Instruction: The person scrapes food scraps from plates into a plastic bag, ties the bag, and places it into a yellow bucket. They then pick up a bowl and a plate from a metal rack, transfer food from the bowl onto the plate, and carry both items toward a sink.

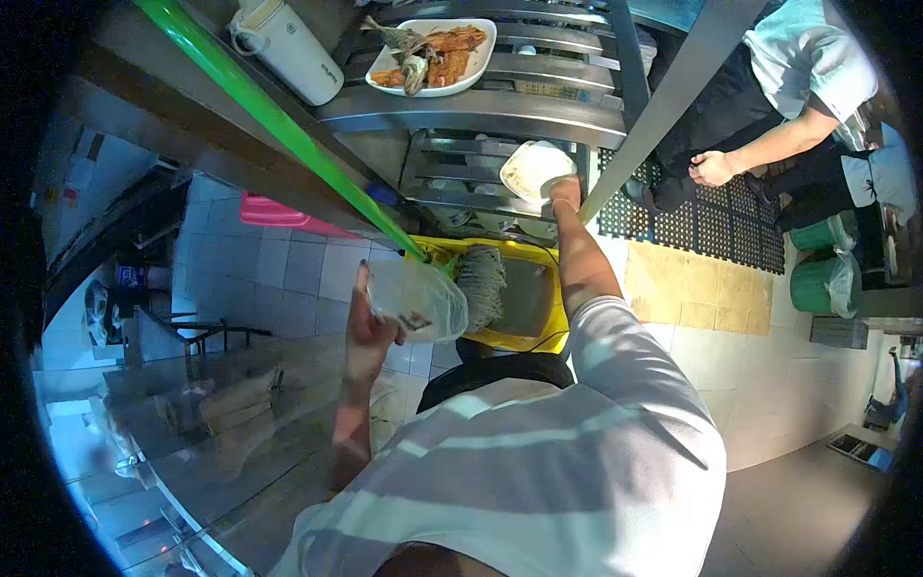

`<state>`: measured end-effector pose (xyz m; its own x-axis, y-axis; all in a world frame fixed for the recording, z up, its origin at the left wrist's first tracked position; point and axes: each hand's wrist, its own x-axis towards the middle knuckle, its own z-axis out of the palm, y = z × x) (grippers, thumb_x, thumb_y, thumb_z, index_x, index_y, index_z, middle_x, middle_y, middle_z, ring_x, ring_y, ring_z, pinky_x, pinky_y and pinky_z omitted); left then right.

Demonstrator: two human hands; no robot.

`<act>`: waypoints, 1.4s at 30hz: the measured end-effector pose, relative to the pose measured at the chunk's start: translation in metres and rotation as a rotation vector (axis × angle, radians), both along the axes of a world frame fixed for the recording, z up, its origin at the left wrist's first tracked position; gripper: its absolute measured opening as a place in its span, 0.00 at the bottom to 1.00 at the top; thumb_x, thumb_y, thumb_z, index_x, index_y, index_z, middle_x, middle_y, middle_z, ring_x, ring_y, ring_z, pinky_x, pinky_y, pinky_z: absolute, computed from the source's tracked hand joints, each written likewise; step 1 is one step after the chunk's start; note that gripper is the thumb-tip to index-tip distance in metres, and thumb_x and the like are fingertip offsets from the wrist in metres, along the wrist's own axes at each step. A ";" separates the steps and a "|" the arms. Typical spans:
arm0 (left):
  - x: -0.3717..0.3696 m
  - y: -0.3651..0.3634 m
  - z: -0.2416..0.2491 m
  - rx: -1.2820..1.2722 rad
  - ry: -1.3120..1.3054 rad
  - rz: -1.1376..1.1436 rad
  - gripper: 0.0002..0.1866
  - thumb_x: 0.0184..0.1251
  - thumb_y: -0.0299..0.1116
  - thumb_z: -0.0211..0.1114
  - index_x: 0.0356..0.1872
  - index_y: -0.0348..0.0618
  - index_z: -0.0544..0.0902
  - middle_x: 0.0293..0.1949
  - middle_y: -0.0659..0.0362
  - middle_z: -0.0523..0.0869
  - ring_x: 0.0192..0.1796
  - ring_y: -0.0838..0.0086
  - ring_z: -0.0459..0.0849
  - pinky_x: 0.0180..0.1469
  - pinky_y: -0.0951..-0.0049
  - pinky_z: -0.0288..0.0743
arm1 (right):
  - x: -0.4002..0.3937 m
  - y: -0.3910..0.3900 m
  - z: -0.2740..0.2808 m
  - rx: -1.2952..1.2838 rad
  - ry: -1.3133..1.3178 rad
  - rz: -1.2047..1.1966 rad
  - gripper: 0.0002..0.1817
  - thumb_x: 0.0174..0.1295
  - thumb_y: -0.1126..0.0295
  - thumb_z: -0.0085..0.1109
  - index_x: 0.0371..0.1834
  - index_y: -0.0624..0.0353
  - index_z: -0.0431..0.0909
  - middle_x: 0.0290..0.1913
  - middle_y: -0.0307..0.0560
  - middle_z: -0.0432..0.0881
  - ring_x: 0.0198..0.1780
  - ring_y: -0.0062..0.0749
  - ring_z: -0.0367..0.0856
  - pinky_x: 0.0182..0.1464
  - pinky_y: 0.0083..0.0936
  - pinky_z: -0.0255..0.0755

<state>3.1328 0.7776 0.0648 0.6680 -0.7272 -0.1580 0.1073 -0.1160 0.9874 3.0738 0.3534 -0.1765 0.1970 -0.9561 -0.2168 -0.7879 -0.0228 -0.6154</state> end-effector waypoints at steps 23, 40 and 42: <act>0.008 -0.154 0.257 -0.568 0.305 -0.926 0.20 0.60 0.19 0.53 0.55 0.34 0.74 0.47 0.54 0.82 0.33 0.81 0.80 0.36 0.82 0.78 | -0.070 0.157 0.305 0.213 -0.831 1.113 0.45 0.41 0.58 0.79 0.63 0.59 0.67 0.58 0.45 0.74 0.61 0.29 0.67 0.65 0.29 0.60; 0.054 -0.181 0.231 -0.713 0.310 -0.554 0.10 0.44 0.20 0.51 0.30 0.44 0.66 0.24 0.60 0.69 0.22 0.70 0.69 0.47 0.48 0.79 | -0.099 0.215 0.325 1.002 -1.252 1.248 0.40 0.47 0.60 0.70 0.62 0.67 0.64 0.58 0.62 0.71 0.48 0.38 0.79 0.45 0.29 0.75; 0.100 -0.186 0.209 -0.713 0.273 -0.673 0.16 0.46 0.19 0.52 0.40 0.39 0.70 0.35 0.57 0.75 0.30 0.70 0.75 0.43 0.61 0.77 | -0.096 0.196 0.308 0.938 -1.132 1.200 0.35 0.47 0.62 0.70 0.57 0.67 0.68 0.52 0.58 0.75 0.46 0.36 0.79 0.42 0.27 0.75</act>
